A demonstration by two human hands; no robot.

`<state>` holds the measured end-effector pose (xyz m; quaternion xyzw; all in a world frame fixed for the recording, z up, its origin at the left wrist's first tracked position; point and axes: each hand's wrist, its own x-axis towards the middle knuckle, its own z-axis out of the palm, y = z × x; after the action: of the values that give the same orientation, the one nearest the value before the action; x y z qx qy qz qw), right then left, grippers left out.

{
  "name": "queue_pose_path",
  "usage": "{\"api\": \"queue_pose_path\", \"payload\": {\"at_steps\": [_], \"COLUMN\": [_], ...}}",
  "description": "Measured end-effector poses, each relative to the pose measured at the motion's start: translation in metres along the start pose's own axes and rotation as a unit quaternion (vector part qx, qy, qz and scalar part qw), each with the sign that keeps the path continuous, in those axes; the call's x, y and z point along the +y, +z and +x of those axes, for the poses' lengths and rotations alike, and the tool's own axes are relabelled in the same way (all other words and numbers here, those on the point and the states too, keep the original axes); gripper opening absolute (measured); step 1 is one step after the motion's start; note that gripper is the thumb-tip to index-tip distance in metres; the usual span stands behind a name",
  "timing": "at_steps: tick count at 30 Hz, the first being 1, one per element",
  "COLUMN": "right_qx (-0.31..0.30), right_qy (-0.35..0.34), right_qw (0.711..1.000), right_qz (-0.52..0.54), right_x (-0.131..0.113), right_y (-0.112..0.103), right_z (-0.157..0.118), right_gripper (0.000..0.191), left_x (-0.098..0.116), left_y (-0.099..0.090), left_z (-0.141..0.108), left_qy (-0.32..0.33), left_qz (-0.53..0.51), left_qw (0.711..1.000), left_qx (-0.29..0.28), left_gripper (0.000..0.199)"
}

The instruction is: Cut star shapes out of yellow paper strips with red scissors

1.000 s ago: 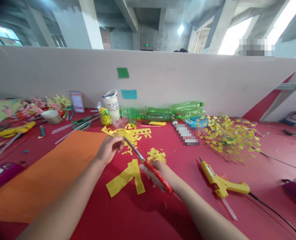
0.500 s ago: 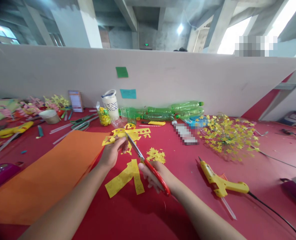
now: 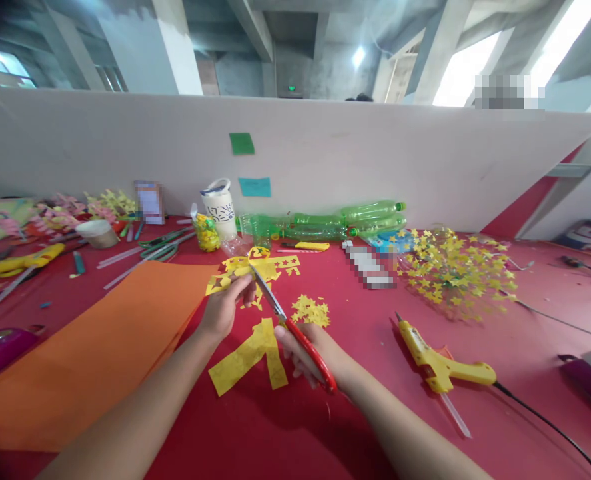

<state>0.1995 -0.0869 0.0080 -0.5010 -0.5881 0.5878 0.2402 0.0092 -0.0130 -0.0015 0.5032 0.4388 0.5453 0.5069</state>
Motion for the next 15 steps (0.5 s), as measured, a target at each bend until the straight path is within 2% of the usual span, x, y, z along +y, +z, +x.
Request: {"api": "queue_pose_path", "payload": {"at_steps": [8, 15], "right_qx": [0.029, 0.029], "right_qy": [0.026, 0.014], "right_qw": [0.999, 0.999], "right_qz": [-0.013, -0.002], "right_x": [-0.0057, -0.0079], "right_y": [0.0022, 0.0039], "right_z": [-0.0005, -0.0018], "right_gripper": [0.058, 0.055], "left_x": [0.0005, -0.0036], "left_y": [0.0002, 0.0011], "left_z": [-0.0012, 0.0009], "left_qy": [-0.004, -0.015], "left_qz": [-0.001, -0.05], "left_qw": [1.0, 0.999], "left_qx": [-0.008, -0.009], "left_gripper": [0.036, 0.032]}}
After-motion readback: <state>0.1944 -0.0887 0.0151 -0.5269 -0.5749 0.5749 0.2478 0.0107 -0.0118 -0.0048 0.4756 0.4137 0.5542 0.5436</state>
